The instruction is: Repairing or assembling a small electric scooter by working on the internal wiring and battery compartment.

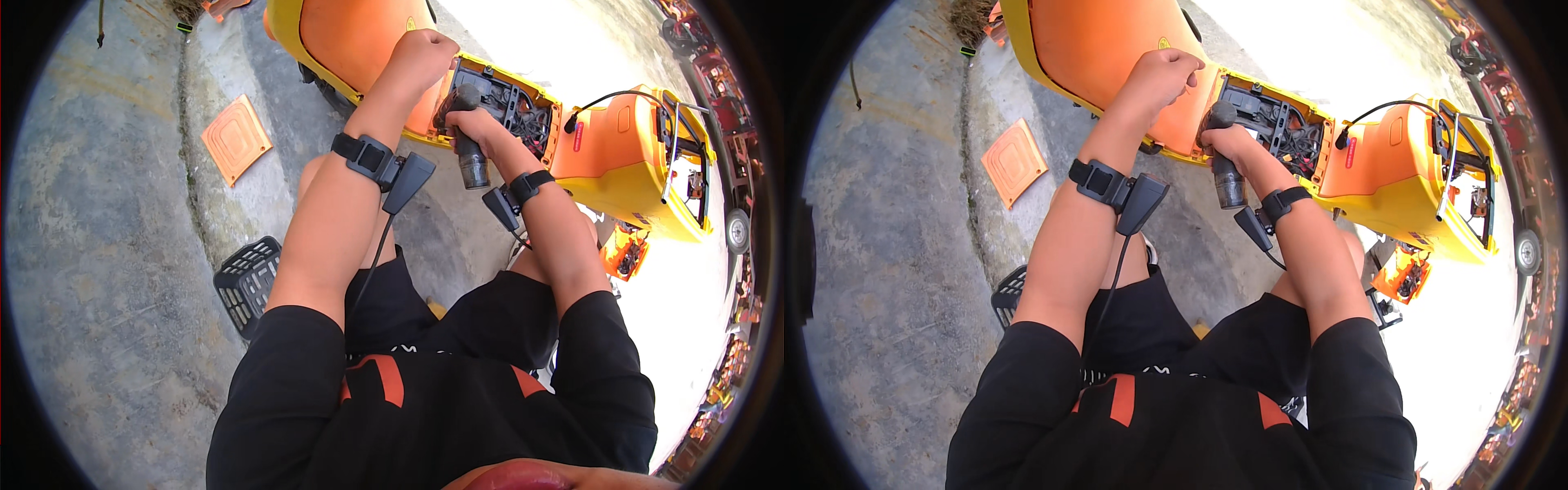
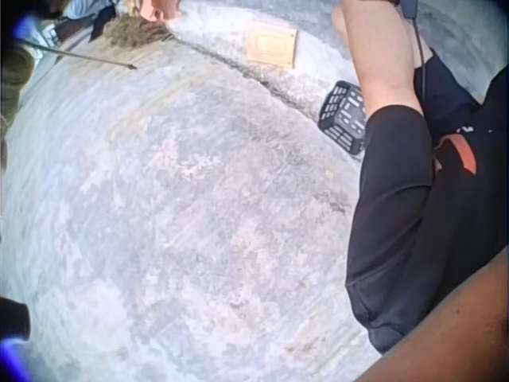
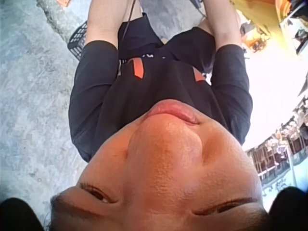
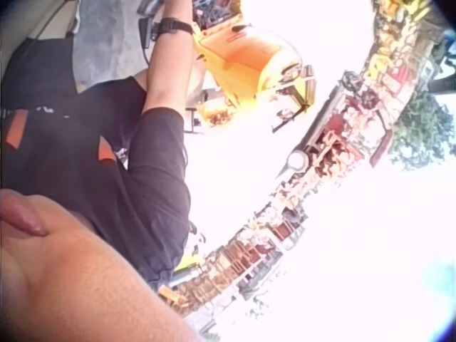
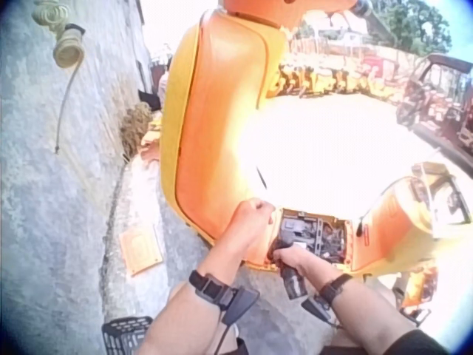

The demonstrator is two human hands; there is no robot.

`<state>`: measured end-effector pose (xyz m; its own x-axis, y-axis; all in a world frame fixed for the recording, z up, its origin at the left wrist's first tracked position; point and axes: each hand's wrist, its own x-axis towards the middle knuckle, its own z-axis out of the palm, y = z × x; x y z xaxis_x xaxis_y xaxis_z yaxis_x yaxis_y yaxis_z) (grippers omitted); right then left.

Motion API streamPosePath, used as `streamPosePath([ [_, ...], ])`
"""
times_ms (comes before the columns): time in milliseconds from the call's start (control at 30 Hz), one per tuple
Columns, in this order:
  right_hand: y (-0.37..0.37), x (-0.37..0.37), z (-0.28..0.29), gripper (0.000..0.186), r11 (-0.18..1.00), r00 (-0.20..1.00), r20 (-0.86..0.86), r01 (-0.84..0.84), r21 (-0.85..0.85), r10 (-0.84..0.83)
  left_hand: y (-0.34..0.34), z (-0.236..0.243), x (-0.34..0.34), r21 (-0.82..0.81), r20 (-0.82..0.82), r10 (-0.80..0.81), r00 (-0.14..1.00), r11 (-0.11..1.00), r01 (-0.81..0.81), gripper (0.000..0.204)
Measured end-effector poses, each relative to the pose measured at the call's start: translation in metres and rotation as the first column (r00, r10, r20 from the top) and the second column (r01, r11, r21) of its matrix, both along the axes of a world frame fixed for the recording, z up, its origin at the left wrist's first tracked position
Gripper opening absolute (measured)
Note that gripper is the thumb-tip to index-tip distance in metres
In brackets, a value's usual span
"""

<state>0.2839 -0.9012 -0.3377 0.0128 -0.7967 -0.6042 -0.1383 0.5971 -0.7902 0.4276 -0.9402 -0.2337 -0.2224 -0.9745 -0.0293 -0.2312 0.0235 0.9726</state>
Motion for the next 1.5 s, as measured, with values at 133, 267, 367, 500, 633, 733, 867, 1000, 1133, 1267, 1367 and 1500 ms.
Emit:
streamPosePath([
  [133, -0.006, -0.011, -0.01, 0.015, 0.998, 0.997, 0.057, 0.055, 0.042, -0.057, 0.002, -0.001, -0.003, -0.026, 0.002, -0.004, 1.0, 1.0, 0.004, 0.024],
  [267, -0.005, -0.006, -0.01, 0.015, 0.999, 0.997, 0.067, 0.047, 0.021, -0.049, 0.0, -0.002, -0.001, -0.016, 0.015, 0.01, 1.0, 1.0, -0.01, 0.025],
  [367, -0.006, -0.007, -0.012, 0.016, 0.999, 0.998, 0.051, 0.04, 0.019, -0.041, -0.002, -0.003, -0.002, -0.014, 0.034, 0.029, 0.999, 1.0, -0.028, 0.028],
  [500, -0.007, -0.006, -0.01, 0.017, 0.999, 0.999, 0.032, 0.038, 0.014, -0.038, -0.001, -0.004, -0.003, -0.019, 0.056, 0.013, 0.998, 1.0, -0.012, 0.025],
  [633, -0.006, -0.002, -0.004, 0.013, 0.999, 0.999, -0.017, -0.036, -0.013, 0.036, -0.003, -0.003, 0.0, -0.006, 0.081, 0.016, 0.997, 1.0, -0.015, 0.025],
  [733, -0.006, 0.001, -0.001, 0.015, 0.996, 0.995, -0.072, -0.077, -0.05, 0.073, -0.001, -0.004, -0.001, -0.024, 0.07, 0.015, 0.997, 1.0, -0.014, 0.025],
  [867, -0.009, 0.006, 0.01, 0.018, 0.99, 0.979, -0.162, -0.134, -0.037, 0.126, -0.001, -0.004, 0.002, -0.032, 0.097, 0.008, 0.995, 0.999, -0.005, 0.025],
  [1000, -0.014, 0.002, 0.01, 0.019, 0.981, 0.965, -0.194, -0.188, -0.049, 0.175, -0.002, -0.004, 0.004, -0.043, 0.108, 0.012, 0.994, 0.999, -0.008, 0.026],
  [1133, -0.012, 0.003, 0.014, 0.018, 0.977, 0.963, -0.188, -0.206, -0.05, 0.193, -0.003, -0.002, 0.009, -0.037, 0.144, 0.036, 0.989, 0.999, -0.031, 0.026],
  [1267, -0.012, 0.0, 0.014, 0.018, 0.979, 0.97, -0.155, -0.199, -0.046, 0.19, -0.004, -0.002, 0.01, -0.042, 0.148, 0.02, 0.989, 0.999, -0.014, 0.027],
  [1367, -0.012, -0.003, 0.012, 0.017, 0.986, 0.981, -0.109, -0.164, -0.043, 0.158, -0.005, -0.005, 0.008, -0.066, 0.125, 0.017, 0.992, 0.998, -0.009, 0.027],
  [1500, -0.009, -0.002, 0.017, 0.015, 0.982, 0.973, -0.144, -0.185, -0.037, 0.178, -0.004, -0.005, 0.007, -0.072, 0.131, 0.035, 0.991, 0.997, -0.026, 0.026],
])
